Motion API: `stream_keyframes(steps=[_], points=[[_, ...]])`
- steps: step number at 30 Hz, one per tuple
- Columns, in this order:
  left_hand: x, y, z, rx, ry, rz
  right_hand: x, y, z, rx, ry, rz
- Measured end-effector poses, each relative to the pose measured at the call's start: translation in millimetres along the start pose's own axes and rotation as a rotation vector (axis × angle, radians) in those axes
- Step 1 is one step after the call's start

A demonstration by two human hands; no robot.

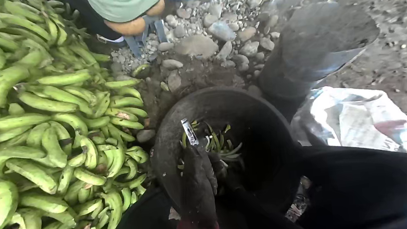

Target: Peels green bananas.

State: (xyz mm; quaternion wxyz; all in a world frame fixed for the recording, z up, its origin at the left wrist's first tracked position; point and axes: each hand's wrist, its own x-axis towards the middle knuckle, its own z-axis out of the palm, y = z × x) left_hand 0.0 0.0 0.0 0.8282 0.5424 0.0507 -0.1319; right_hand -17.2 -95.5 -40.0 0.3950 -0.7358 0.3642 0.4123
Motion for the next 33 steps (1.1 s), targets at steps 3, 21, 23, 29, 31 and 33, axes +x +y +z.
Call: stream_keyframes(steps=[3,21,23,29,31,33], points=[[-1.6,-0.5,2.3,0.05,0.021,-0.056,122.9,93.7,40.8,0.305,0.165,-0.154],[-19.0,-60.7,17.9,1.062,-0.205,0.182,51.8,35.4,-108.5,1.57,0.109,-0.689],[-20.6,-65.3,21.1,1.134,-0.253,0.215,45.6,36.5,-106.9,1.642,0.121,-0.663],[-23.4,-66.3,25.5,1.183,-0.3,0.273,35.8,39.5,-98.6,1.756,0.087,-0.612],[-22.9,-67.6,22.6,1.162,-0.318,0.274,32.8,40.0,-95.9,1.744,0.081,-0.608],[-19.3,-71.8,16.6,1.139,-0.318,0.29,30.7,40.3,-93.5,1.722,0.051,-0.632]])
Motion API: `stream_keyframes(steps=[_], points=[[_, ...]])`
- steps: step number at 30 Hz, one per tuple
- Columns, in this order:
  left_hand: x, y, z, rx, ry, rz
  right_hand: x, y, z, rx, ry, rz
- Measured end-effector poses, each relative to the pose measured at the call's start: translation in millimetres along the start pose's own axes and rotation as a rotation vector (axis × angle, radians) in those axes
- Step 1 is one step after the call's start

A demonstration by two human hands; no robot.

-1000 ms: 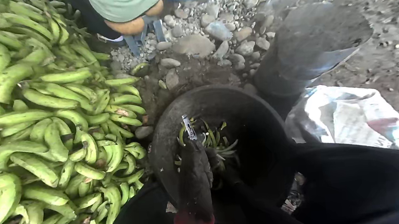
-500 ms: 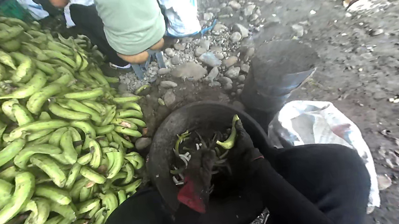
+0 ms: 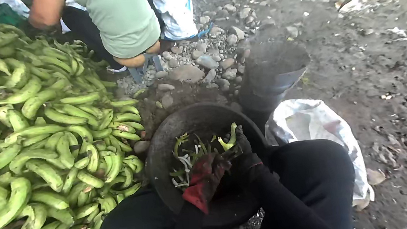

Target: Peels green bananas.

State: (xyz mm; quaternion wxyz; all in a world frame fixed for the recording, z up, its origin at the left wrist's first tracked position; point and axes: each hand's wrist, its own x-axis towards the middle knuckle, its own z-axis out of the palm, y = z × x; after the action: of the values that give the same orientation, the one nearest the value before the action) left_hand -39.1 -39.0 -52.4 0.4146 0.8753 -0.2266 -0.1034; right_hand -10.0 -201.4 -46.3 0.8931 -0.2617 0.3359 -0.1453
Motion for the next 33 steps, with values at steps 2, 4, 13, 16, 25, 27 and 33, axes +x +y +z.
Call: stream_keyframes(steps=[2,4,13,16,25,27,33], points=[[2.6,-8.3,-3.2,0.006,0.032,-0.077,-1.2,0.6,-1.1,-0.008,-0.048,0.018],[7.1,-15.8,-10.8,0.024,0.027,-0.238,-2.8,-3.8,-0.1,-0.003,-0.095,0.072],[-2.6,9.2,-17.2,-0.154,-0.168,-0.101,6.3,-22.3,-10.8,-0.329,-0.246,0.163],[-0.4,0.8,-13.6,-0.086,-0.103,-0.091,1.8,-13.5,-8.9,-0.361,-0.263,0.195],[29.3,-25.1,-38.5,0.063,0.393,-0.386,-49.9,28.6,-21.6,-0.692,-0.425,0.164],[22.5,-15.9,-37.0,-0.018,0.374,-0.285,-36.7,24.2,-21.2,-0.569,-0.426,0.174],[-14.0,11.2,-9.0,-0.182,0.07,-0.123,10.4,-1.4,-2.8,-0.629,-0.217,-0.123]])
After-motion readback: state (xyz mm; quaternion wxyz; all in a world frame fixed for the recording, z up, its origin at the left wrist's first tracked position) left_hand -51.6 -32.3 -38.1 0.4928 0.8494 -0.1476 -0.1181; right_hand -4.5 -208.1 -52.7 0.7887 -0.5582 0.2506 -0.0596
